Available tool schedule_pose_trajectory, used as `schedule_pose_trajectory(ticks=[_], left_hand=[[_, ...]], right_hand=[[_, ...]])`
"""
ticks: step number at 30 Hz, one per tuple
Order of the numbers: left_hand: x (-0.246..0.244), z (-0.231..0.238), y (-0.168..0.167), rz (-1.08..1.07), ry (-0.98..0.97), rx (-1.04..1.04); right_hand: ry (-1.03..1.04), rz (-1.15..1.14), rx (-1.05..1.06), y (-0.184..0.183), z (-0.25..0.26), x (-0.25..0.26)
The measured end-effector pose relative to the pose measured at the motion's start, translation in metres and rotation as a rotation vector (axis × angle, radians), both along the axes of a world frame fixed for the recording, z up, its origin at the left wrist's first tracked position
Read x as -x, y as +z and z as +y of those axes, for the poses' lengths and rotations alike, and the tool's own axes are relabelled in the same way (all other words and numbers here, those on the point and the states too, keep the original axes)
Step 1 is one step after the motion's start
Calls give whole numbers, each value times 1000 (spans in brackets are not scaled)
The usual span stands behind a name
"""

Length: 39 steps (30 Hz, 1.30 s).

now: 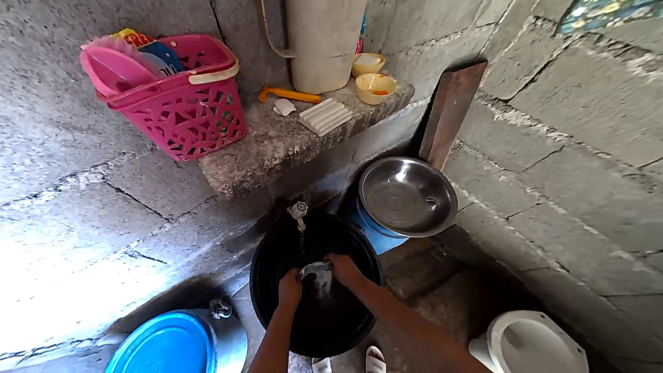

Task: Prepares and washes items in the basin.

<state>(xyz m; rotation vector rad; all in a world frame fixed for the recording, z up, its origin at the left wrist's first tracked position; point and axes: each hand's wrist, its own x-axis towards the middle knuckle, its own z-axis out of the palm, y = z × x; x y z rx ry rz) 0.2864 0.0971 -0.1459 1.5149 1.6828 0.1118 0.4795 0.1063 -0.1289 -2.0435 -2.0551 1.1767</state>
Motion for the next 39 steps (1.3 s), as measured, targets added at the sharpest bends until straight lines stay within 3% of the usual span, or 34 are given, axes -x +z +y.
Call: schedule_pose_trajectory(ticks=[5,10,15,21,28,39], left_hand=[[0,-5,-7,-93,-4,-22],[4,-2,-5,82,-108,-42],[-1,-7,-3,106,-167,-73],[2,-6,0,191,-237,-122],[-17,-14,-4,255,-445,-166],[-5,-25,-8,195,-348,-118]], right_hand=[[29,36,19,-10,-5,10],[-60,114,3,-24,-10,5],[-155,205,-5,-29,-17,7],[-103,123,-2,-37,-18,2],[195,-98,-25,-35,-19,15],[114,-172,-44,-41,-24,-1]])
